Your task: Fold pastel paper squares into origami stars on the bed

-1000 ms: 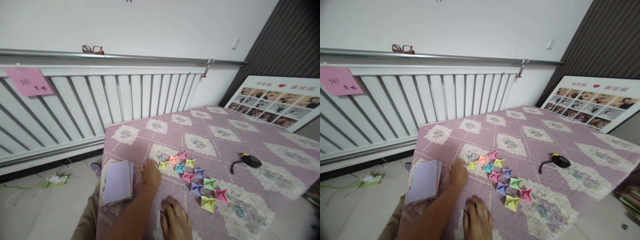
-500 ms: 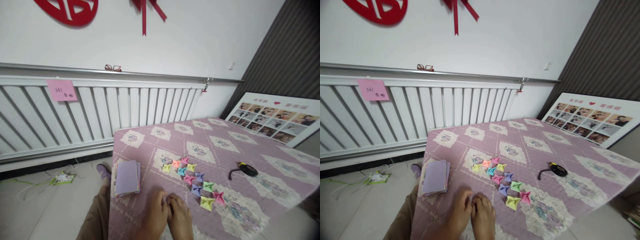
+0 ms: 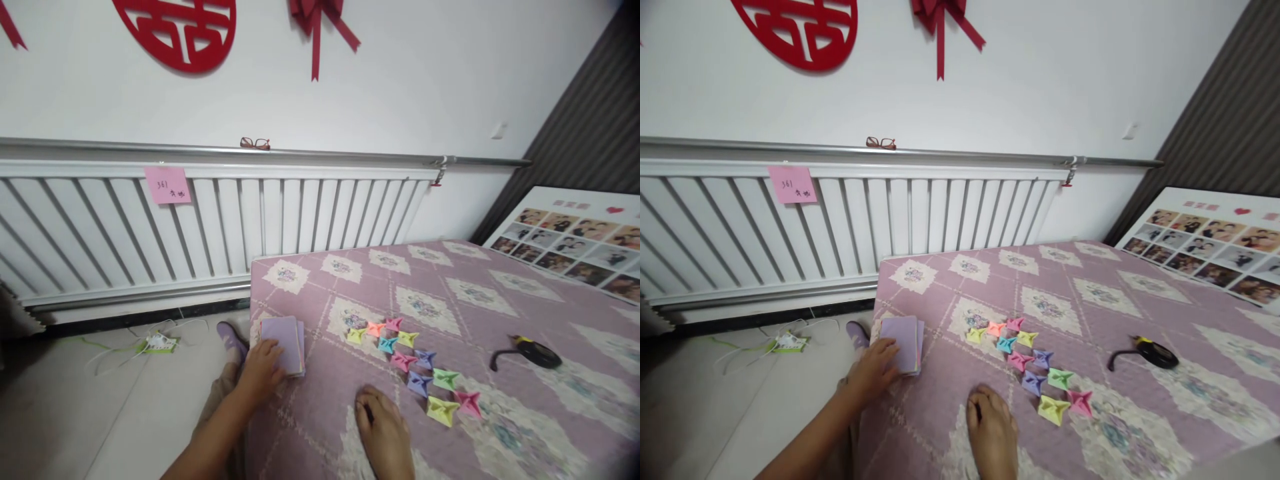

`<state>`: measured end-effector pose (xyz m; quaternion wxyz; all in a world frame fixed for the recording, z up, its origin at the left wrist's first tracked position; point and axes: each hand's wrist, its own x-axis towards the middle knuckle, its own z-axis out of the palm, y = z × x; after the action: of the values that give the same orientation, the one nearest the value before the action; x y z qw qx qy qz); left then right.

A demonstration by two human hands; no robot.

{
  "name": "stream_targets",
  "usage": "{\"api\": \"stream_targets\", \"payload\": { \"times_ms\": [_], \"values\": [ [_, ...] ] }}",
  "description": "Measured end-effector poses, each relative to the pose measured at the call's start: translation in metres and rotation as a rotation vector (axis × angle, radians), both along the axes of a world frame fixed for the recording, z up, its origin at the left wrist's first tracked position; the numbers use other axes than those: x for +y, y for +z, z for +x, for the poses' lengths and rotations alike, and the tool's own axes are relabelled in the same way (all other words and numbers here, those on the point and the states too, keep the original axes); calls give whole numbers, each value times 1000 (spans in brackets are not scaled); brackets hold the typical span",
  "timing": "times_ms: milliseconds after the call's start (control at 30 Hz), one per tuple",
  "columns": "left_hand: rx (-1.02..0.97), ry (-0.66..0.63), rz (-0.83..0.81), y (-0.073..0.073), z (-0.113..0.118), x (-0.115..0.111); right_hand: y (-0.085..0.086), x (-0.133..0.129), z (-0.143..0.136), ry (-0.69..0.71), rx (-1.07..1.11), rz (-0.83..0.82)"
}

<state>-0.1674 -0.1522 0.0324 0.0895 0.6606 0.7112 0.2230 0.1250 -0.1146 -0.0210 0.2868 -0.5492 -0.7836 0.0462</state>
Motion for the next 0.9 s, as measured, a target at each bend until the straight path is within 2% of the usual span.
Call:
{"api": "stream_targets", "payload": {
  "times_ms": [100,267,900],
  "values": [
    [35,-47,-110,5,-5,-1,0,-1,1,12,1,22],
    [26,-72,-156,8,-5,-4,1,-1,0,29,-13,30],
    [-44,-32,-110,-7,-12,0,5,-1,-2,35,9,62]
  ]
}}
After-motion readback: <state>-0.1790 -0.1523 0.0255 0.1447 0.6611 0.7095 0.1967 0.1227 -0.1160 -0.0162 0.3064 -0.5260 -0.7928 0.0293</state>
